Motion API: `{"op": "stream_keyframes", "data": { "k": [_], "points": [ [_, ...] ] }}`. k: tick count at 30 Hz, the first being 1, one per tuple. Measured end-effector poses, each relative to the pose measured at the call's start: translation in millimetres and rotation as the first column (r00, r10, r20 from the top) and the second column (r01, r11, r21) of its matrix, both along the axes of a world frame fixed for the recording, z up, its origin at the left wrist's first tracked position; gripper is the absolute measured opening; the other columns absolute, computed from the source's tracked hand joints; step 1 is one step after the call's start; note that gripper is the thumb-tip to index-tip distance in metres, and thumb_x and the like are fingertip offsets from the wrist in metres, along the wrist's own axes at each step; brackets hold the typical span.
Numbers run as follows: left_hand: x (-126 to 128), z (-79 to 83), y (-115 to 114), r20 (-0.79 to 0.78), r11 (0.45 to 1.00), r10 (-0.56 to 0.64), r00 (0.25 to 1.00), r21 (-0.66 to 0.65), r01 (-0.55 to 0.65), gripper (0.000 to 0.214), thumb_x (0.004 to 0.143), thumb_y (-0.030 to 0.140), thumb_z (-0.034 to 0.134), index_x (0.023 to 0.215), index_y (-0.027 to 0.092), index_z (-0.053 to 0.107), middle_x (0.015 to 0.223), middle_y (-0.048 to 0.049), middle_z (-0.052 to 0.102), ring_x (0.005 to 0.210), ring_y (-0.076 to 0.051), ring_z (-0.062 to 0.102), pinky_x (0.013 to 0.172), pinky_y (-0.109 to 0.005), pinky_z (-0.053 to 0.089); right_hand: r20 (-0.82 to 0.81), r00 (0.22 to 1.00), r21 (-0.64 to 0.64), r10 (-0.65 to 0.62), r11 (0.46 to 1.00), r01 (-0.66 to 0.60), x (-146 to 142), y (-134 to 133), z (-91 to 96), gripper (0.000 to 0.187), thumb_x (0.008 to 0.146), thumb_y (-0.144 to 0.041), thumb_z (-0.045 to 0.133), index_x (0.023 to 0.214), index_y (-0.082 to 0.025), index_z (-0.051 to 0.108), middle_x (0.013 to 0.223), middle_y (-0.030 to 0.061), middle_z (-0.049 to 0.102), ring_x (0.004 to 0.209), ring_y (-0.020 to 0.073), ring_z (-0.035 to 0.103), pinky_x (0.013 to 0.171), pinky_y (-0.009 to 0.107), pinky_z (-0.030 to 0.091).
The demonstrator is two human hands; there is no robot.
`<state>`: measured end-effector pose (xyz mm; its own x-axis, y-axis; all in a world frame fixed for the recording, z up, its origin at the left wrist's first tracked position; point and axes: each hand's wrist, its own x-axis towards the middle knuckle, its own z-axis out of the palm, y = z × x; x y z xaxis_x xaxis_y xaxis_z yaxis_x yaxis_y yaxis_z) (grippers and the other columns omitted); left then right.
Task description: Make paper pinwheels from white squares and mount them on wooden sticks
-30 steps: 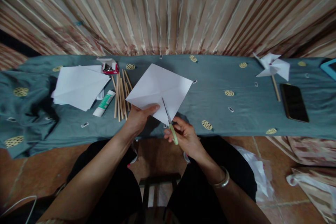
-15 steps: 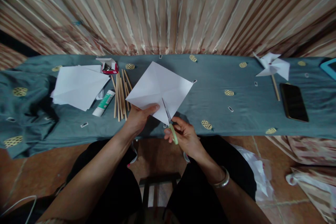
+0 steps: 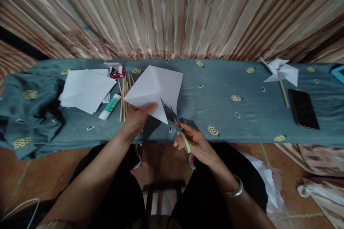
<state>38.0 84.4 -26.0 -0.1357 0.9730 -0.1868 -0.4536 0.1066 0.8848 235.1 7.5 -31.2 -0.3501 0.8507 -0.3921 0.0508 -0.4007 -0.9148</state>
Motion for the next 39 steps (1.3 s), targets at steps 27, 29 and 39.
{"op": "stream_keyframes", "data": {
  "k": [27,29,39],
  "points": [
    [-6,-3.8,-19,0.122,0.880,-0.431,0.894,-0.164,0.446,0.040,0.062,0.043,0.079,0.087,0.013,0.074,0.089,-0.0133,0.076,0.083,-0.028,0.072,0.077,-0.035,0.057,-0.040,0.847,-0.006,-0.529,0.848,0.530,25,39,3.5,0.045,0.051,-0.029,0.088,0.092,-0.021,0.071,0.068,-0.0054,0.067,0.056,0.0109,0.057,0.053,0.025,0.045],
    [-6,3.1,-18,0.274,0.858,-0.449,0.850,-0.135,0.496,0.052,0.068,0.057,0.072,0.096,0.012,0.073,0.100,-0.0164,0.075,0.102,-0.033,0.068,0.090,-0.041,0.054,-0.076,0.789,-0.020,-0.609,0.793,0.610,21,41,-1.6,0.042,0.052,-0.030,0.088,0.090,-0.022,0.071,0.067,-0.0059,0.066,0.058,0.0112,0.058,0.057,0.026,0.047],
    [4,20.5,-30,0.567,0.901,-0.235,0.789,-0.178,0.396,0.058,0.072,0.063,0.067,0.099,0.012,0.068,0.116,-0.0157,0.069,0.126,-0.030,0.055,0.105,-0.041,0.047,-0.214,0.621,-0.130,-0.754,0.652,0.747,0,50,-6.6,0.038,0.048,-0.028,0.088,0.079,-0.021,0.067,0.068,-0.0047,0.067,0.056,0.0105,0.060,0.053,0.024,0.051]
  ]
}}
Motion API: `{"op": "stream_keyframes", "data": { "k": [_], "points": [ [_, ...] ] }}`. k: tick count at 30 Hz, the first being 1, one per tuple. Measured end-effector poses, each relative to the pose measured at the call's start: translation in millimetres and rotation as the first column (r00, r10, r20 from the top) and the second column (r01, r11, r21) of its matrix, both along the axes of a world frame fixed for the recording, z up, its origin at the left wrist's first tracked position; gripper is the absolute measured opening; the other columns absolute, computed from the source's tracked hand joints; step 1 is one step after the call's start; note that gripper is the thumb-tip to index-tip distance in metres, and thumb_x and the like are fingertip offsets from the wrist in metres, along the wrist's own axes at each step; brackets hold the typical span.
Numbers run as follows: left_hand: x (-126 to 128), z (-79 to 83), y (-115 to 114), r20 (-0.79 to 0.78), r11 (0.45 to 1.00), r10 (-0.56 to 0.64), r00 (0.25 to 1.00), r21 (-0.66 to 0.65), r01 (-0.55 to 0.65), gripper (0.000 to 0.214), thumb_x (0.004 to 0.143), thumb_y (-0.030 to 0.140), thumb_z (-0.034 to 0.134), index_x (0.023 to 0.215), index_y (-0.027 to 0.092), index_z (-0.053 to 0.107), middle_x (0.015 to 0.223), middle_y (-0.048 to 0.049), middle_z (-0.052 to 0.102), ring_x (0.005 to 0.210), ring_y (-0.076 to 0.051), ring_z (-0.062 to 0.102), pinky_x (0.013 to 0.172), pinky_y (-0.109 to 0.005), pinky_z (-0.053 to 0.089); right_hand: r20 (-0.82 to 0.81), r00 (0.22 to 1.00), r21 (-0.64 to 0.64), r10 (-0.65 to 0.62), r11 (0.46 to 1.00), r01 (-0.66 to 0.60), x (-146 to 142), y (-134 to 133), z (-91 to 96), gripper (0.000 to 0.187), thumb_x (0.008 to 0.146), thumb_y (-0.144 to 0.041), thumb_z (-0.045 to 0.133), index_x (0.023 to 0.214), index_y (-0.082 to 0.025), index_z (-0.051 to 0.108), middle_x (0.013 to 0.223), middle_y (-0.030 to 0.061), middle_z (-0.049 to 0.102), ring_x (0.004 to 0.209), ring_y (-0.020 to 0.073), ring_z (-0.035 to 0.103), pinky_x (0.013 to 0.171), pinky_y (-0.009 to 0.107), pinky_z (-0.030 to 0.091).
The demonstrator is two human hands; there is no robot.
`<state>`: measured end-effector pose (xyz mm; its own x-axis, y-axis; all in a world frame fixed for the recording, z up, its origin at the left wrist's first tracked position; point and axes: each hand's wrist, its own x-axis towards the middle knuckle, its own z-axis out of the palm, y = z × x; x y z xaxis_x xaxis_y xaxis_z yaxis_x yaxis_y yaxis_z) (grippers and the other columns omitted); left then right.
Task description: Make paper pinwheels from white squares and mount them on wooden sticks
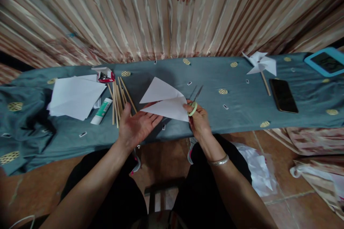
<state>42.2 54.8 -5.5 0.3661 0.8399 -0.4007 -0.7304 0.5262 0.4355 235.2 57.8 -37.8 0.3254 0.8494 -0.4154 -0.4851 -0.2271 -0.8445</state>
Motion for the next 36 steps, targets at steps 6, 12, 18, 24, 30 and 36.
{"op": "stream_keyframes", "data": {
  "k": [6,12,18,24,30,36],
  "points": [
    [9,4.7,-3,-0.058,0.997,0.056,0.997,0.064,-0.052,0.037,0.075,0.039,0.073,0.105,0.019,0.066,0.118,-0.0075,0.068,0.130,-0.025,0.051,0.108,-0.039,0.044,0.116,0.990,0.044,0.082,0.995,-0.088,-9,-2,-4.1,0.035,0.054,-0.032,0.086,0.079,-0.021,0.065,0.061,-0.0075,0.059,0.045,0.0061,0.045,0.041,0.021,0.038],
    [18,-9.3,2,-0.178,0.991,0.084,0.980,-0.087,-0.101,0.027,0.083,0.024,0.065,0.109,0.017,0.061,0.119,-0.0082,0.068,0.119,-0.024,0.060,0.102,-0.041,0.051,0.279,0.944,0.093,0.176,0.973,-0.209,-23,-9,-1.1,0.033,0.057,-0.038,0.084,0.075,-0.023,0.062,0.060,-0.0072,0.057,0.055,0.0097,0.050,0.056,0.024,0.044],
    [12,-16.3,9,-0.198,0.983,0.125,0.972,-0.108,-0.148,0.026,0.087,0.027,0.061,0.111,0.016,0.059,0.121,-0.0110,0.067,0.117,-0.026,0.061,0.099,-0.042,0.053,0.382,0.876,0.088,0.295,0.932,-0.353,-24,-18,4.3,0.036,0.062,-0.050,0.081,0.068,-0.023,0.058,0.056,-0.0049,0.056,0.053,0.0111,0.047,0.054,0.025,0.041],
    [0,-15.1,18,-0.216,0.986,0.156,0.964,-0.023,-0.165,0.023,0.085,0.031,0.065,0.102,0.016,0.062,0.115,-0.0097,0.069,0.118,-0.026,0.061,0.099,-0.039,0.053,0.348,0.788,0.067,0.508,0.825,-0.561,-15,-34,7.8,0.048,0.077,-0.065,0.065,0.099,-0.022,0.065,0.077,0.0031,0.070,0.064,0.0157,0.057,0.057,0.028,0.044],
    [-9,-10.2,35,-0.252,0.959,0.275,0.928,0.010,-0.282,0.018,0.088,0.031,0.063,0.101,0.018,0.061,0.107,-0.0069,0.070,0.112,-0.023,0.063,0.094,-0.035,0.056,0.265,0.703,0.068,0.660,0.714,-0.696,-13,-48,10.1,0.057,0.080,-0.069,0.059,0.111,-0.022,0.065,0.084,0.0059,0.071,0.070,0.0177,0.061,0.066,0.031,0.049],
    [-7,-4.6,39,-0.241,0.943,0.328,0.914,0.020,-0.333,0.016,0.092,0.028,0.056,0.104,0.018,0.060,0.106,-0.0061,0.071,0.112,-0.021,0.063,0.094,-0.034,0.056,0.218,0.616,0.065,0.757,0.619,-0.783,-22,-55,8.1,0.054,0.080,-0.063,0.063,0.114,-0.020,0.063,0.089,0.0078,0.070,0.072,0.0170,0.061,0.065,0.030,0.046]
  ]
}}
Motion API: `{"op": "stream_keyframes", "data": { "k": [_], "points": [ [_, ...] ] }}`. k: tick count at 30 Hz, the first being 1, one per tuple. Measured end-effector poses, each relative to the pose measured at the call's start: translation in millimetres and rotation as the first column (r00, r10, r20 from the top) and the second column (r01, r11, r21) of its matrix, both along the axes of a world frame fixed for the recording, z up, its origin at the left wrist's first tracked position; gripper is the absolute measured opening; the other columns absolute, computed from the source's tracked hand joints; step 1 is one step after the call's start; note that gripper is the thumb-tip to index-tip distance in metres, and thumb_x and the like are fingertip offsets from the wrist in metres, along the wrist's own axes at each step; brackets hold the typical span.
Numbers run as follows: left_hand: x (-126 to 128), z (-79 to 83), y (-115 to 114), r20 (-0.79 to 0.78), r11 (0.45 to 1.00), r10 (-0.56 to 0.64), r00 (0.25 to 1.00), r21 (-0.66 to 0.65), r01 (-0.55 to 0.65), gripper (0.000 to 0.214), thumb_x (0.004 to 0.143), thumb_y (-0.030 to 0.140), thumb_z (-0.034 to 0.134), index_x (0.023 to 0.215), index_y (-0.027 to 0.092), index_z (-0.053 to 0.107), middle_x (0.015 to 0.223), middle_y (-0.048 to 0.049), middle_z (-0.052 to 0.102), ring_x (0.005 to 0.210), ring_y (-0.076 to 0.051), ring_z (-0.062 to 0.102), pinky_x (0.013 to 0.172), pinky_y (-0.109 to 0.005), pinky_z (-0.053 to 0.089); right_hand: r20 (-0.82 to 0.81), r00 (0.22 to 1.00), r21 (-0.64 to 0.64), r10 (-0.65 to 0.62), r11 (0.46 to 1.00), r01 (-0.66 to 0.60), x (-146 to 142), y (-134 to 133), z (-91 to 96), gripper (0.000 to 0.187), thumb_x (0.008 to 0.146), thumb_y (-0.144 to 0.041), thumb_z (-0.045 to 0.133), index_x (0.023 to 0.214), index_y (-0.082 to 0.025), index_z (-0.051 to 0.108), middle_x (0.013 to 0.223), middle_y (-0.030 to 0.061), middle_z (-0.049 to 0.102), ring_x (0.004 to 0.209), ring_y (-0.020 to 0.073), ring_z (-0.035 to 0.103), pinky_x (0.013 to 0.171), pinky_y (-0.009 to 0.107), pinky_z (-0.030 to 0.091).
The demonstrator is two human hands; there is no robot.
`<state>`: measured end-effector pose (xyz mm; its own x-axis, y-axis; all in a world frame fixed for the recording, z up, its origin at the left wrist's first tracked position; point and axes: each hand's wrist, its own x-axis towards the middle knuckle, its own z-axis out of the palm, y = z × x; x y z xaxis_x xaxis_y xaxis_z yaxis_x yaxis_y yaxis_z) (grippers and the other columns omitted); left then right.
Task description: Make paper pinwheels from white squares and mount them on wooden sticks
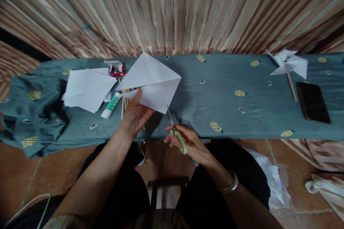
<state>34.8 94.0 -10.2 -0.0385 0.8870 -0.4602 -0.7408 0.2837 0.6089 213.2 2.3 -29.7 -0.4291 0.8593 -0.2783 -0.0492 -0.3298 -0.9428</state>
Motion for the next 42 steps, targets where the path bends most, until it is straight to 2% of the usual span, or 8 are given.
{"op": "stream_keyframes", "data": {
  "k": [6,13,17,22,25,28,35,42],
  "points": [
    [4,-4.4,-2,0.001,0.999,-0.029,1.000,0.038,0.029,0.028,0.087,0.031,0.064,0.112,0.018,0.060,0.109,-0.0072,0.071,0.115,-0.024,0.063,0.096,-0.035,0.055,0.011,1.000,0.008,0.000,1.000,0.000,-4,1,2.8,0.054,0.081,-0.063,0.062,0.113,-0.020,0.062,0.089,0.0071,0.070,0.073,0.0167,0.060,0.068,0.031,0.047],
    [8,3.4,-4,0.097,0.999,0.023,0.995,-0.037,-0.020,0.021,0.096,0.021,0.050,0.112,0.015,0.062,0.104,-0.0056,0.072,0.113,-0.018,0.064,0.100,-0.030,0.052,-0.011,1.000,-0.017,-0.002,1.000,0.001,-4,1,0.5,0.054,0.079,-0.061,0.066,0.113,-0.019,0.060,0.088,0.0070,0.070,0.073,0.0159,0.059,0.070,0.030,0.048],
    [10,6.2,-4,0.145,0.998,0.049,0.988,-0.047,-0.042,0.024,0.096,0.019,0.049,0.116,0.016,0.062,0.105,-0.0049,0.072,0.111,-0.016,0.065,0.101,-0.029,0.050,-0.024,1.000,-0.012,-0.001,1.000,0.001,-4,1,-2.7,0.052,0.081,-0.058,0.066,0.113,-0.018,0.060,0.087,0.0066,0.069,0.073,0.0151,0.059,0.069,0.029,0.049],
    [11,4.7,-5,0.152,0.998,0.032,0.988,-0.055,-0.024,0.025,0.097,0.019,0.048,0.116,0.015,0.063,0.103,-0.0051,0.073,0.102,-0.015,0.068,0.098,-0.027,0.051,-0.036,0.999,-0.019,-0.007,1.000,0.006,-4,2,-3.4,0.050,0.080,-0.055,0.069,0.113,-0.018,0.061,0.084,0.0053,0.067,0.070,0.0141,0.060,0.067,0.028,0.049],
    [11,3.2,-5,0.154,0.999,0.020,0.988,-0.048,-0.013,0.023,0.097,0.019,0.048,0.113,0.015,0.064,0.095,-0.0037,0.074,0.091,-0.013,0.070,0.094,-0.025,0.052,-0.031,0.999,-0.010,-0.010,1.000,0.010,-5,2,-3.9,0.048,0.080,-0.054,0.069,0.111,-0.018,0.061,0.082,0.0044,0.067,0.069,0.0137,0.059,0.067,0.028,0.049],
    [10,2.6,-6,0.163,0.999,0.009,0.987,-0.047,-0.001,0.022,0.097,0.019,0.048,0.112,0.015,0.064,0.086,-0.0020,0.074,0.082,-0.011,0.070,0.093,-0.024,0.053,0.001,1.000,0.013,-0.015,1.000,0.015,-5,1,-4.4,0.049,0.079,-0.055,0.070,0.110,-0.018,0.061,0.081,0.0037,0.067,0.068,0.0131,0.058,0.065,0.027,0.047],
    [8,7.7,-6,0.196,0.999,-0.037,0.980,-0.013,0.040,0.023,0.096,0.017,0.048,0.114,0.015,0.062,0.081,-0.0005,0.073,0.071,-0.011,0.069,0.087,-0.024,0.056,0.097,0.995,0.073,-0.017,0.997,0.010,-3,2,-4.3,0.053,0.080,-0.060,0.066,0.112,-0.018,0.062,0.082,0.0036,0.067,0.070,0.0129,0.058,0.065,0.026,0.045],
    [11,6.9,-1,0.206,0.997,-0.081,0.975,0.022,0.078,0.032,0.094,0.020,0.051,0.124,0.015,0.059,0.088,-0.0035,0.074,0.077,-0.015,0.070,0.089,-0.031,0.054,0.100,0.995,0.162,-0.027,0.987,0.010,0,6,-4.3,0.053,0.084,-0.064,0.058,0.113,-0.020,0.062,0.082,0.0041,0.066,0.069,0.0145,0.060,0.065,0.027,0.048]
  ]
}}
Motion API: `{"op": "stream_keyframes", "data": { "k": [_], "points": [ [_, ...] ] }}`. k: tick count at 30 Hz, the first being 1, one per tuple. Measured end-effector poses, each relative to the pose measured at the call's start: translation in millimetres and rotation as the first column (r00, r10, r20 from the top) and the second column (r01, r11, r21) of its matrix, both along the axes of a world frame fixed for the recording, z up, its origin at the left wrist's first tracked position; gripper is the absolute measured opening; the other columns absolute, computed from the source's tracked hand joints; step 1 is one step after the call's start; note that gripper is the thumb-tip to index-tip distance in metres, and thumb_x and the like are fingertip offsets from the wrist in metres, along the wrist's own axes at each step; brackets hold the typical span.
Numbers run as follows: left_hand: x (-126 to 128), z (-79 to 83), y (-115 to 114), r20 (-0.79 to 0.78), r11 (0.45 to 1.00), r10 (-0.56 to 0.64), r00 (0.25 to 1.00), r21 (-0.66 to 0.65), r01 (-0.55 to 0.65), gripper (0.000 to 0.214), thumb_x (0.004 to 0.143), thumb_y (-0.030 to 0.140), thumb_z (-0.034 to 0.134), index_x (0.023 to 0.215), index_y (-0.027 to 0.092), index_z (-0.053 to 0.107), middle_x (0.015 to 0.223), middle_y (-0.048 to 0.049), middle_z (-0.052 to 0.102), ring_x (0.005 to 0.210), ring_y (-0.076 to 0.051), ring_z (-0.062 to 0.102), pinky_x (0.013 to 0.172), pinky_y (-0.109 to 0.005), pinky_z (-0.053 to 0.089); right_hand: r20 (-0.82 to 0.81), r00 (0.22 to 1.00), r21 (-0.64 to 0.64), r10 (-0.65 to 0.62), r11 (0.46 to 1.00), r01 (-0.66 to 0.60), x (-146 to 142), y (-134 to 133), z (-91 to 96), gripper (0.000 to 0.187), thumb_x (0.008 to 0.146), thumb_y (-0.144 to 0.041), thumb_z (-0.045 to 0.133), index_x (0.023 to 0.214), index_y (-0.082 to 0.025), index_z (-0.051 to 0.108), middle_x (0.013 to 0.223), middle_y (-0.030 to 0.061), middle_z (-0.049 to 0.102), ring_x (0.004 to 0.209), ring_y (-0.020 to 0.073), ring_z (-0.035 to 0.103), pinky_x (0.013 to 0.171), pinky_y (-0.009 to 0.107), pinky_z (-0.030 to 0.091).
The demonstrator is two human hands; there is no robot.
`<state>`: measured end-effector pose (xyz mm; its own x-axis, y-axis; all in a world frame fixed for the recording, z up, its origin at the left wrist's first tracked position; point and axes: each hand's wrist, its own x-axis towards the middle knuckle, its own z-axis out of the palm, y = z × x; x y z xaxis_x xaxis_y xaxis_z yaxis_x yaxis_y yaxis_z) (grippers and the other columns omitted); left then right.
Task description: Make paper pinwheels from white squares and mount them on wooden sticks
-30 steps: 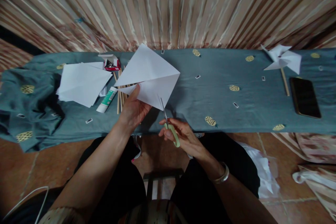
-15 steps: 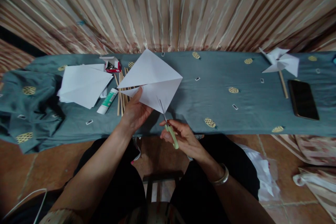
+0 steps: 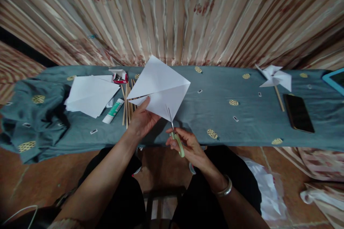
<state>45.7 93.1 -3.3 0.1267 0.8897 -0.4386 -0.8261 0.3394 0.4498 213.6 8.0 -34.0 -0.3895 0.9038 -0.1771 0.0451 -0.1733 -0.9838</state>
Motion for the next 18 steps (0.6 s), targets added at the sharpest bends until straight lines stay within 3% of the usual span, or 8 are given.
{"op": "stream_keyframes", "data": {
  "k": [9,18],
  "points": [
    [10,5.5,0,0.043,0.997,-0.061,0.997,0.052,0.059,0.016,0.089,0.023,0.058,0.099,0.012,0.065,0.085,-0.0067,0.074,0.096,-0.022,0.070,0.095,-0.037,0.053,0.026,1.000,0.097,-0.004,0.995,0.001,11,3,11.2,0.049,0.086,-0.061,0.057,0.114,-0.021,0.061,0.087,0.0050,0.068,0.074,0.0152,0.061,0.069,0.028,0.049],
    [22,3.3,1,0.083,0.996,-0.026,0.996,0.088,0.019,0.009,0.085,0.017,0.064,0.093,0.014,0.065,0.086,-0.0034,0.074,0.090,-0.017,0.070,0.095,-0.033,0.051,0.070,0.997,0.088,-0.020,0.996,0.014,15,-1,9.5,0.054,0.083,-0.065,0.057,0.115,-0.021,0.062,0.086,0.0054,0.069,0.072,0.0165,0.060,0.071,0.031,0.050]
  ]
}}
